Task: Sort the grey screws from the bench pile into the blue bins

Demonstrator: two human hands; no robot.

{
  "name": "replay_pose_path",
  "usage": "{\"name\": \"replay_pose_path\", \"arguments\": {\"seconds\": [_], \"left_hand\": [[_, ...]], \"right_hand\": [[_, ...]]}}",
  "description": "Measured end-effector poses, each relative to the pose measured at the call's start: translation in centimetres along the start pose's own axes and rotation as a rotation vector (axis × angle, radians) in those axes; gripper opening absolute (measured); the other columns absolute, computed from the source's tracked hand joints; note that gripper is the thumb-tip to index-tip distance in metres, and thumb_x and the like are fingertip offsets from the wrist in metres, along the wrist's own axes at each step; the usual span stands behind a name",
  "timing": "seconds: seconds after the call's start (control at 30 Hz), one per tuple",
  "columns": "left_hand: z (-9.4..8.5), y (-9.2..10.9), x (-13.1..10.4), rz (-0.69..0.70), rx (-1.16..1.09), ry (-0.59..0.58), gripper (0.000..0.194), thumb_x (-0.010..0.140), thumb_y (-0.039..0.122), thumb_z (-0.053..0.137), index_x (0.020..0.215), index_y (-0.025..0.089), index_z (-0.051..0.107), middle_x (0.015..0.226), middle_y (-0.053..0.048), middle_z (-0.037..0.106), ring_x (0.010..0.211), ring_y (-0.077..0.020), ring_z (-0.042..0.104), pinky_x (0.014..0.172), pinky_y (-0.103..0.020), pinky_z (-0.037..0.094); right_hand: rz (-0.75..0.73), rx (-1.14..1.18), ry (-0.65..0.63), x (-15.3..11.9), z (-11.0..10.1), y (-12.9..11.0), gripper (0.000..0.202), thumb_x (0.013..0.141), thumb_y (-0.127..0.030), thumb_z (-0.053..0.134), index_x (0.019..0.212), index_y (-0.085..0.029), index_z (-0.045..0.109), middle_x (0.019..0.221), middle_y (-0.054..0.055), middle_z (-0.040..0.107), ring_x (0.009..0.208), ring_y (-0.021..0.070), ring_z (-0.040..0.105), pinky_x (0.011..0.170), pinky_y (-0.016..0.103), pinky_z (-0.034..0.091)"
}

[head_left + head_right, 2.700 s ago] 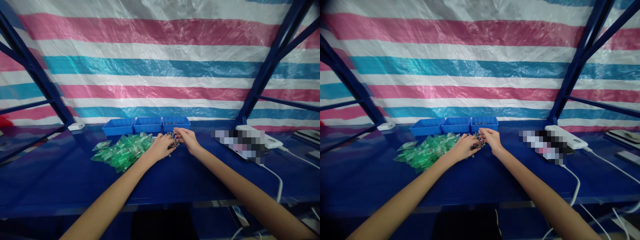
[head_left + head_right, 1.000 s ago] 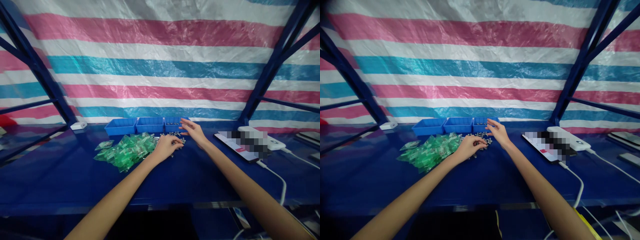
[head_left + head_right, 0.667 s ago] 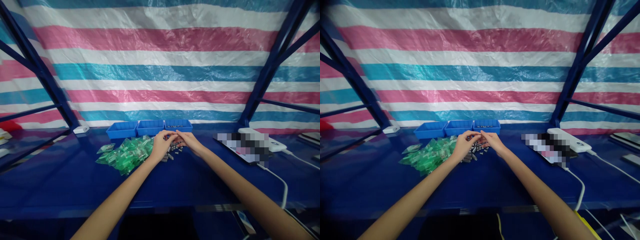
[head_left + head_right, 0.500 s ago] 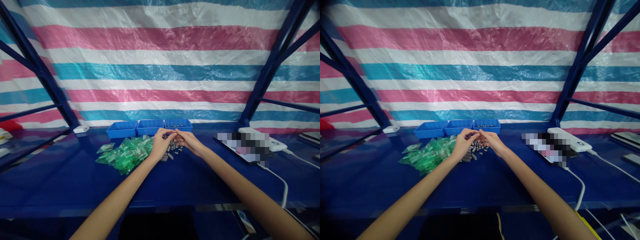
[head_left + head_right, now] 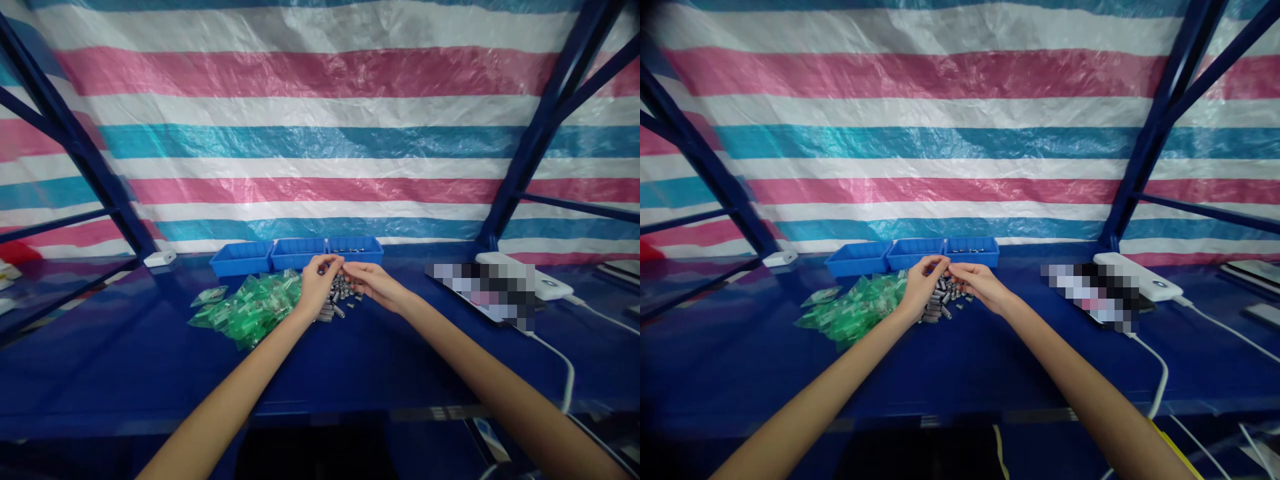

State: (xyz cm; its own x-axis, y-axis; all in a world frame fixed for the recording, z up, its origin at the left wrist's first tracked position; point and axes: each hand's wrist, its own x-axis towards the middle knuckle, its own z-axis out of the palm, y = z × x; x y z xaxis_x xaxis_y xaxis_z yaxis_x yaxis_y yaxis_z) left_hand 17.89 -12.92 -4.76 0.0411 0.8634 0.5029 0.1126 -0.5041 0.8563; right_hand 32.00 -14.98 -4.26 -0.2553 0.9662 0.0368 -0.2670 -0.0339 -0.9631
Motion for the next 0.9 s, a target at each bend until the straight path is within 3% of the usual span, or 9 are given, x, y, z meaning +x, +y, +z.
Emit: {"name": "replay_pose_path", "arguments": {"seconds": [0.4, 0.67, 0.73, 0.8, 0.9], "left_hand": [[0.1, 0.5, -0.1, 0.003, 0.002, -0.009, 0.024, 0.073, 0.039, 0.061, 0.081, 0.016, 0.065, 0.082, -0.003, 0.063, 0.07, -0.0124, 0.052, 0.068, -0.024, 0.04], [0.0, 0.4, -0.3, 0.043, 0.147, -0.116, 0.025, 0.077, 0.04, 0.057, 0.085, 0.016, 0.061, 0.079, -0.001, 0.059, 0.063, -0.0106, 0.048, 0.061, -0.023, 0.038], [-0.3, 0.4, -0.3, 0.08, 0.246, -0.178, 0.031, 0.073, 0.041, 0.062, 0.093, 0.018, 0.059, 0.077, 0.0, 0.058, 0.059, -0.01, 0.047, 0.059, -0.022, 0.037], [-0.7, 0.4, -0.3, 0.12, 0.361, -0.316, 0.036, 0.068, 0.042, 0.066, 0.095, 0.02, 0.059, 0.074, 0.002, 0.058, 0.056, -0.0101, 0.047, 0.059, -0.023, 0.036], [-1.0, 0.6, -0.7, 0.182, 0.518, -0.537, 0.027, 0.065, 0.042, 0.069, 0.083, 0.022, 0.063, 0.067, 0.003, 0.059, 0.058, -0.0119, 0.051, 0.065, -0.025, 0.034]], "right_hand": [[-0.015, 0.05, 0.139, 0.3, 0.0, -0.2, 0.018, 0.063, -0.032, 0.072, 0.072, -0.016, 0.071, 0.071, 0.003, 0.066, 0.06, 0.0071, 0.053, 0.057, 0.019, 0.041], [-0.128, -0.021, 0.283, 0.8, -0.3, 0.3, 0.022, 0.059, -0.035, 0.072, 0.073, -0.017, 0.071, 0.065, 0.001, 0.064, 0.057, 0.0086, 0.053, 0.057, 0.022, 0.042], [-0.168, -0.069, 0.38, 0.9, -0.5, 0.2, 0.023, 0.059, -0.036, 0.071, 0.072, -0.017, 0.07, 0.066, 0.002, 0.065, 0.06, 0.0109, 0.056, 0.058, 0.023, 0.043], [-0.21, -0.093, 0.487, 0.9, -0.8, 0.1, 0.024, 0.06, -0.038, 0.069, 0.072, -0.017, 0.069, 0.071, 0.004, 0.067, 0.066, 0.014, 0.059, 0.058, 0.024, 0.044], [-0.244, -0.077, 0.589, 1.1, -1.5, -0.1, 0.027, 0.059, -0.038, 0.069, 0.075, -0.017, 0.068, 0.078, 0.006, 0.069, 0.075, 0.0173, 0.063, 0.059, 0.025, 0.046]]}}
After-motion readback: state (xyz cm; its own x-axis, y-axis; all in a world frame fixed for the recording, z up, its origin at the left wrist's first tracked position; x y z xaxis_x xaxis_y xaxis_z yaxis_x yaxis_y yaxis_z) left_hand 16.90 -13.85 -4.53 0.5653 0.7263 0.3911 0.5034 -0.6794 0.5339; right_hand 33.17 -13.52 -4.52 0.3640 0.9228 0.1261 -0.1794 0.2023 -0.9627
